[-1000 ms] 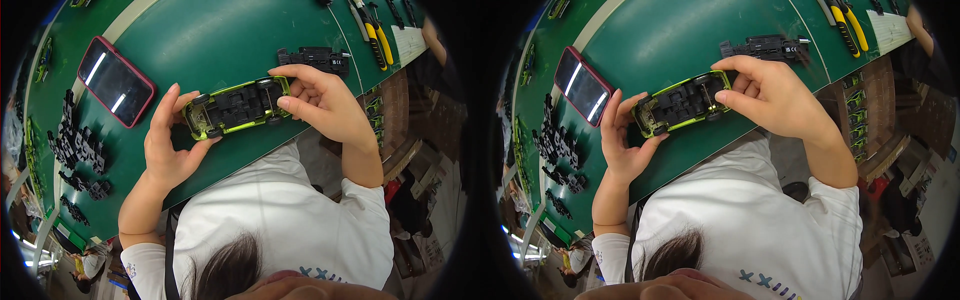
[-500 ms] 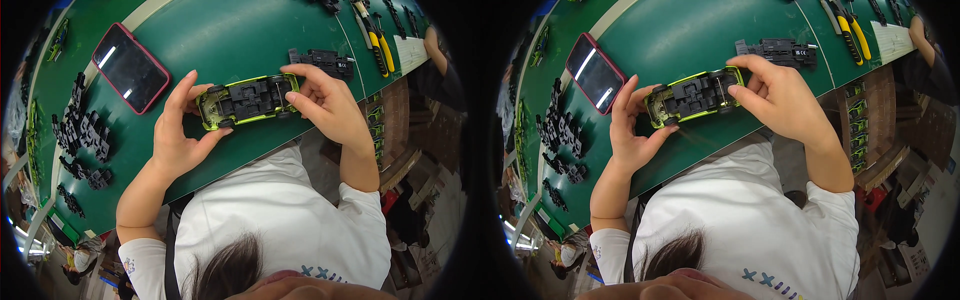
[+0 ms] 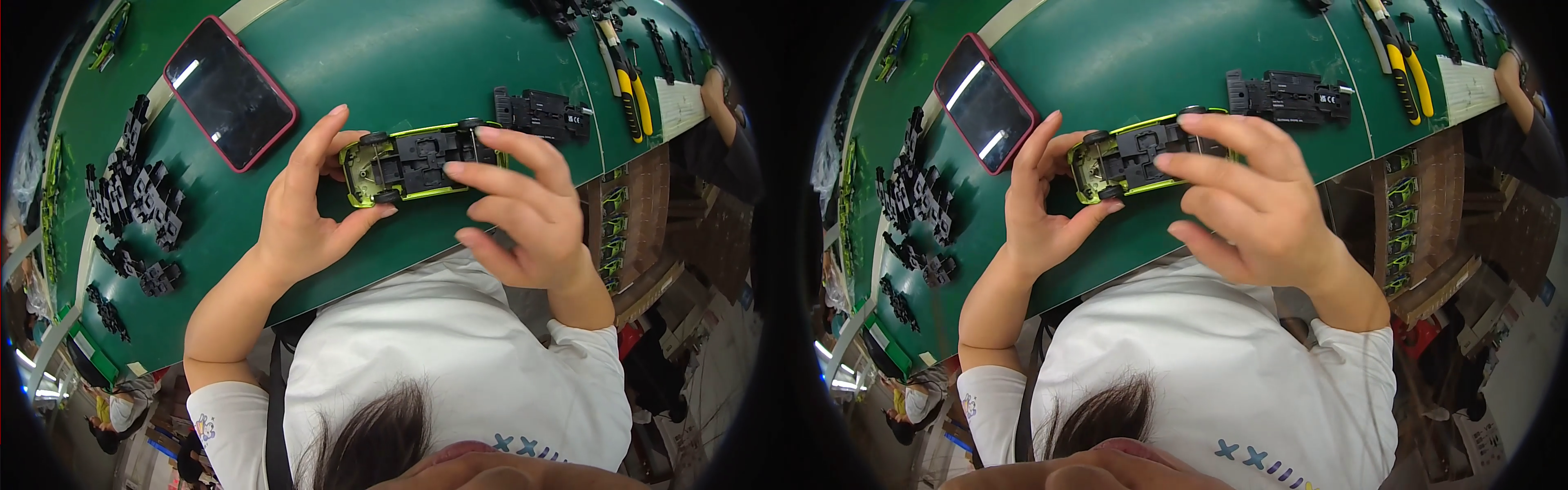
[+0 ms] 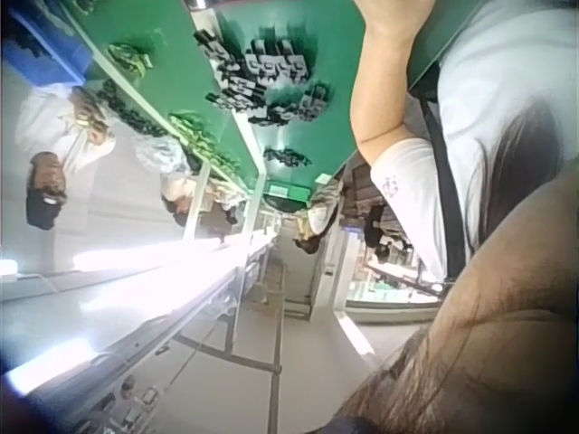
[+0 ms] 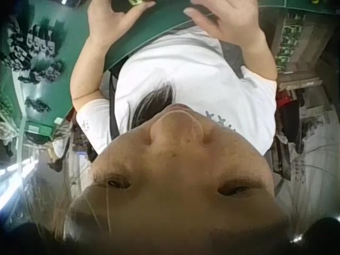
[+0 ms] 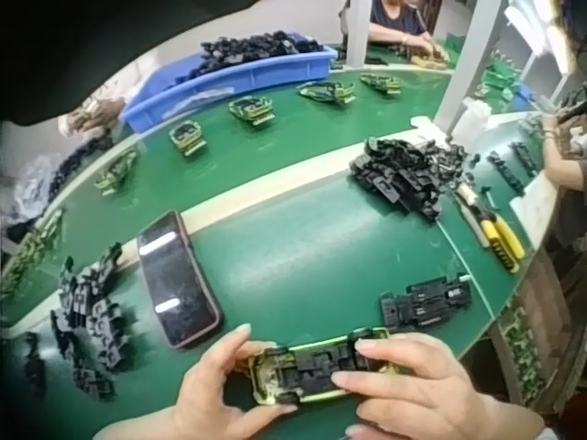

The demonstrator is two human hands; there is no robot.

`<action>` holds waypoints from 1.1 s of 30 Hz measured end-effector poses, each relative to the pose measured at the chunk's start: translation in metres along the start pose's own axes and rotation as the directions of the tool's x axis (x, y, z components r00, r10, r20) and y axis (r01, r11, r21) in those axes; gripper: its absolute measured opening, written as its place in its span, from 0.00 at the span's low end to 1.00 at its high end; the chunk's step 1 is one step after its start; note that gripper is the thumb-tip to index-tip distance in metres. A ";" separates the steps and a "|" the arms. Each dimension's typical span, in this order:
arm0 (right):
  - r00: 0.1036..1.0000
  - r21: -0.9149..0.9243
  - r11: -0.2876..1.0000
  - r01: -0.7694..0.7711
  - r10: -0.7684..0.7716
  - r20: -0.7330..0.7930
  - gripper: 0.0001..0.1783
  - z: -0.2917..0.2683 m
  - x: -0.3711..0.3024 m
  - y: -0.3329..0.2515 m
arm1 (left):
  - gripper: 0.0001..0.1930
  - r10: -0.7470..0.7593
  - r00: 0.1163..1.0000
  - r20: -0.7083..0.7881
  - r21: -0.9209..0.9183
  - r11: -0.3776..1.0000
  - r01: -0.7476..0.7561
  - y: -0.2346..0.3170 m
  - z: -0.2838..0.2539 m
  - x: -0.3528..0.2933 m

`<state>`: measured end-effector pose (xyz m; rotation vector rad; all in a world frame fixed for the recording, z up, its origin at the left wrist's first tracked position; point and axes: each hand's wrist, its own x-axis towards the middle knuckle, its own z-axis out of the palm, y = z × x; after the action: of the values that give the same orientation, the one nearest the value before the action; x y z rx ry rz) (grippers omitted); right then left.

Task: The person assembles toy cars by inserting interior frames, attaching wheel axles, and fitting base plates onto the car bodies by hand.

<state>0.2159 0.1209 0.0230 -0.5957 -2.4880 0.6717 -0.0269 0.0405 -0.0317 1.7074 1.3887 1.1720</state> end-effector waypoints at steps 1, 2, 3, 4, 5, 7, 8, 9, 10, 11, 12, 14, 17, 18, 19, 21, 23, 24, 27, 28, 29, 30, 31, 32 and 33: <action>0.999 -0.002 1.000 0.020 -0.020 0.042 0.13 0.005 -0.001 0.001 | 0.49 -0.010 1.000 0.008 -0.001 1.000 0.010 0.001 0.000 0.000; 0.998 -0.031 0.999 0.030 -0.029 0.055 0.15 0.009 -0.003 0.002 | 0.49 -0.020 1.000 0.015 -0.003 1.000 0.020 0.001 -0.001 0.000; 0.998 -0.027 0.999 0.037 -0.035 0.060 0.15 0.010 -0.002 0.002 | 0.49 -0.025 1.000 0.008 0.000 1.000 0.025 0.001 -0.001 0.000; 0.999 -0.017 1.000 0.017 -0.017 0.048 0.15 0.011 -0.002 0.000 | 0.50 -0.020 1.000 0.011 0.011 1.000 0.020 0.001 0.000 0.000; 0.999 -0.008 1.000 -0.003 0.003 0.037 0.16 0.012 -0.002 0.000 | 0.50 -0.015 1.000 0.014 0.023 1.000 0.014 0.000 -0.001 -0.001; 0.998 -0.017 1.000 0.001 0.000 0.055 0.17 0.016 0.000 0.000 | 0.49 -0.016 0.999 0.042 0.035 0.999 0.015 0.002 -0.004 0.000; 0.997 -0.029 1.000 0.001 0.001 0.071 0.18 0.018 0.000 0.001 | 0.49 -0.014 0.997 0.073 0.046 0.999 0.011 0.002 -0.005 0.000; 0.997 -0.028 1.000 0.004 -0.002 0.073 0.18 0.020 0.000 0.001 | 0.49 -0.016 0.997 0.070 0.047 0.999 0.013 0.002 -0.005 0.000; 0.999 -0.018 1.000 -0.022 0.022 0.046 0.17 0.022 0.001 0.001 | 0.49 -0.012 0.998 0.065 0.049 0.999 0.009 0.002 -0.005 -0.001; 0.999 -0.007 0.999 -0.047 0.047 0.020 0.16 0.023 0.001 0.001 | 0.49 -0.007 0.998 0.060 0.051 0.999 0.004 0.002 -0.004 -0.001; 0.999 -0.007 0.999 -0.047 0.047 0.022 0.16 0.024 0.000 0.001 | 0.49 -0.009 0.998 0.059 0.049 0.999 0.006 0.002 -0.004 -0.001; 0.999 -0.032 0.998 -0.047 0.047 0.006 0.16 0.026 0.000 0.000 | 0.49 0.019 0.998 0.063 0.081 0.996 -0.024 0.003 -0.004 0.000; 0.999 -0.056 0.997 -0.048 0.047 -0.020 0.16 0.030 0.000 0.000 | 0.48 0.014 0.999 0.033 0.028 0.999 -0.015 0.000 -0.002 -0.002; 0.999 -0.053 0.998 -0.044 0.043 -0.018 0.16 0.029 0.001 0.001 | 0.48 0.012 1.000 0.029 0.030 0.999 -0.012 0.000 -0.002 -0.002; 0.999 -0.029 0.999 -0.044 0.044 -0.007 0.16 0.027 0.003 0.002 | 0.48 0.014 0.999 0.029 0.029 0.999 -0.015 0.000 -0.002 -0.002; 0.999 -0.006 0.999 -0.041 0.041 0.008 0.15 0.028 0.005 0.004 | 0.48 0.016 1.000 0.026 0.028 0.999 -0.016 0.000 -0.002 -0.002; 0.999 -0.039 0.999 -0.014 0.012 -0.046 0.14 0.032 0.003 0.006 | 0.47 0.040 0.999 0.029 0.019 0.999 -0.040 -0.001 -0.001 0.000; 0.999 -0.035 0.999 -0.010 0.008 -0.042 0.14 0.034 0.003 0.007 | 0.47 0.035 0.999 0.024 0.021 0.999 -0.035 0.000 -0.002 0.000; 0.998 -0.068 0.997 0.029 -0.033 -0.050 0.12 0.036 0.005 0.008 | 0.46 0.041 0.999 0.020 0.030 0.999 -0.042 0.002 -0.002 0.001; 0.998 -0.075 0.996 0.041 -0.043 -0.036 0.11 0.036 0.006 0.008 | 0.46 0.054 0.998 0.013 0.030 0.998 -0.054 0.002 -0.002 0.002; 0.998 -0.081 0.995 0.052 -0.054 -0.023 0.10 0.036 0.008 0.009 | 0.46 0.066 0.998 0.006 0.030 0.997 -0.066 0.002 -0.002 0.002; 0.998 -0.081 0.995 0.054 -0.056 -0.020 0.10 0.036 0.009 0.010 | 0.46 0.065 0.998 0.003 0.029 0.997 -0.065 0.002 -0.002 0.002; 0.998 -0.097 0.993 0.062 -0.064 -0.020 0.10 0.037 0.009 0.011 | 0.46 0.066 0.998 0.003 0.024 0.998 -0.066 0.002 -0.002 0.002; 0.997 -0.114 0.991 0.070 -0.072 -0.021 0.10 0.038 0.009 0.012 | 0.46 0.067 0.998 0.005 0.020 0.998 -0.067 0.002 -0.002 0.002; 0.997 -0.112 0.991 0.072 -0.074 -0.016 0.10 0.039 0.009 0.012 | 0.46 0.064 0.998 0.001 0.019 0.998 -0.064 0.002 -0.002 0.002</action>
<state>0.1903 0.1213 -0.0100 -0.5457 -2.5273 0.4996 -0.0279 0.0415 -0.0293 1.7770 1.3582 1.1969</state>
